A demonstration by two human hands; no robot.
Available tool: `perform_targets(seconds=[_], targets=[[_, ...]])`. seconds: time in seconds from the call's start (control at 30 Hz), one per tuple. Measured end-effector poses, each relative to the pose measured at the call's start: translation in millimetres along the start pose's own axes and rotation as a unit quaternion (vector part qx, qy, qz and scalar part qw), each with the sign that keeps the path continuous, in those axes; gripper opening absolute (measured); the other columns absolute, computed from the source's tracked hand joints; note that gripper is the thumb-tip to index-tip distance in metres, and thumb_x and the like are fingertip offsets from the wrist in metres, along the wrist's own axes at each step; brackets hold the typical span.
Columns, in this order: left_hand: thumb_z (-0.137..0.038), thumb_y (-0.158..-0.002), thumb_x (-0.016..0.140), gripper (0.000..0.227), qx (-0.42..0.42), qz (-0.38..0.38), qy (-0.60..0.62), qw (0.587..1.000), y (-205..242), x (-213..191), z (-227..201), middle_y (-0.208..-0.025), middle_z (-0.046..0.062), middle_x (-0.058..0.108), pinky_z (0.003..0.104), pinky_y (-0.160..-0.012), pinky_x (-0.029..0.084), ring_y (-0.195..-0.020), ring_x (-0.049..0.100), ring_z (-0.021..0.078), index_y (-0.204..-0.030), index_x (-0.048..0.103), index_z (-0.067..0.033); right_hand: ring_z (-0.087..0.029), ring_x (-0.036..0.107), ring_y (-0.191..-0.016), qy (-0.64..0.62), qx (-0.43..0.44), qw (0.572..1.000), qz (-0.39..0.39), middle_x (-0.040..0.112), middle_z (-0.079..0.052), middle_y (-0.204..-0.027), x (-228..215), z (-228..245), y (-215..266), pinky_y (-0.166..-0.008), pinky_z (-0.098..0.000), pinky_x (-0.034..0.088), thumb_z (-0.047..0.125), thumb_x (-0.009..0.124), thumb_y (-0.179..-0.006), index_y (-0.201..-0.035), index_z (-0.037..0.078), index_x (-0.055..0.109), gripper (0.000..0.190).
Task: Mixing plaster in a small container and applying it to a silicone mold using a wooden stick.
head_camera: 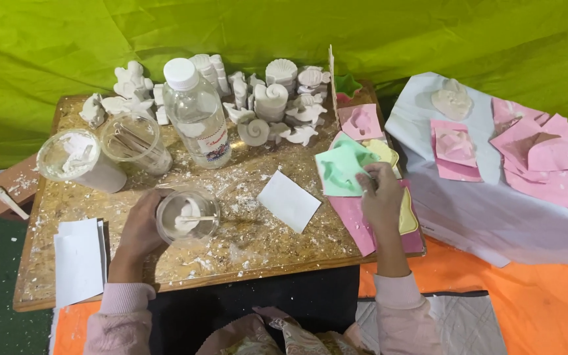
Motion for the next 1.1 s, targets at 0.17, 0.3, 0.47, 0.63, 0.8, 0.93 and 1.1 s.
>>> perform_targets(seconds=[0.17,0.3,0.47,0.63,0.8,0.93,1.1], targets=[[-0.021,-0.055,0.095,0.067,-0.024,0.000,0.036,0.999,-4.9,0.5,-10.1,-0.107,0.008,0.075,0.046,-0.098,0.052,-0.107,0.070,0.0352,-0.116,0.068,-0.0175,-0.027,0.070,-0.079,-0.052,-0.027,0.998,-0.020,0.073,-0.010,-0.090,-19.3,40.7,4.8,-0.077,-0.0350,0.054,0.018,0.074,-0.097,-0.108,0.013,0.065,0.015],[-0.021,-0.059,0.093,0.065,-0.051,-0.003,0.071,0.996,1.0,9.7,5.6,-0.106,0.013,0.075,0.050,-0.096,0.052,-0.106,0.070,0.0393,-0.117,0.065,-0.0177,-0.014,0.063,-0.080,-0.190,0.020,0.978,0.088,0.072,-0.008,-0.092,10.3,62.7,13.2,-0.082,-0.0315,0.054,0.006,0.070,-0.096,-0.113,0.008,0.063,0.019],[-0.006,-0.052,0.096,0.072,-0.029,-0.037,0.289,0.956,0.9,-13.9,-31.2,-0.104,0.012,0.073,0.037,-0.093,0.054,-0.097,0.069,0.0228,-0.117,0.067,-0.0095,-0.019,0.067,-0.079,-0.188,0.034,0.947,0.258,0.075,-0.011,-0.092,87.4,99.5,36.3,-0.077,-0.0345,0.056,0.008,0.070,-0.096,-0.115,0.008,0.068,0.019],[-0.007,-0.050,0.100,0.084,-0.023,-0.025,0.417,0.908,0.5,-7.1,-8.5,-0.106,0.012,0.068,0.036,-0.091,0.054,-0.097,0.066,0.0202,-0.123,0.059,-0.0040,-0.017,0.069,-0.079,-0.168,0.047,0.919,0.353,0.077,-0.009,-0.091,150.1,105.3,63.1,-0.078,-0.0326,0.056,0.011,0.071,-0.095,-0.115,0.011,0.069,0.021],[-0.043,-0.035,0.105,0.110,-0.004,-0.025,0.482,0.876,-4.0,-1.3,-0.8,-0.106,0.017,0.067,0.034,-0.085,0.059,-0.095,0.067,0.0206,-0.123,0.055,0.0004,-0.042,0.066,-0.103,0.002,-0.128,0.947,0.294,0.069,-0.012,-0.105,142.3,129.3,67.5,-0.100,-0.0496,0.047,0.027,0.068,-0.096,-0.112,0.018,0.070,0.019],[-0.061,-0.024,0.096,0.126,0.001,-0.020,0.517,0.856,-5.5,1.7,5.2,-0.109,0.018,0.067,0.035,-0.087,0.060,-0.096,0.069,0.0215,-0.125,0.052,0.0017,-0.021,0.066,-0.082,-0.140,-0.210,0.961,0.113,0.064,-0.003,-0.091,111.4,151.6,76.3,-0.072,-0.0296,0.053,0.026,0.066,-0.101,-0.106,0.013,0.074,0.016],[-0.066,-0.047,0.089,0.110,0.020,-0.014,0.506,0.862,-4.9,16.4,6.3,-0.109,0.018,0.066,0.036,-0.082,0.060,-0.097,0.067,0.0219,-0.126,0.051,0.0011,-0.022,0.070,-0.065,0.034,-0.337,0.888,0.311,0.070,-0.014,-0.083,89.2,230.2,93.8,-0.053,-0.0283,0.055,0.030,0.067,-0.098,-0.118,0.007,0.072,0.031]])
Point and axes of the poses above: each hand's wrist, its own y-axis away from the middle knuckle, its own x-axis out of the palm, z = x × y, the point moved 3 cm from there along -y, towards the middle knuckle
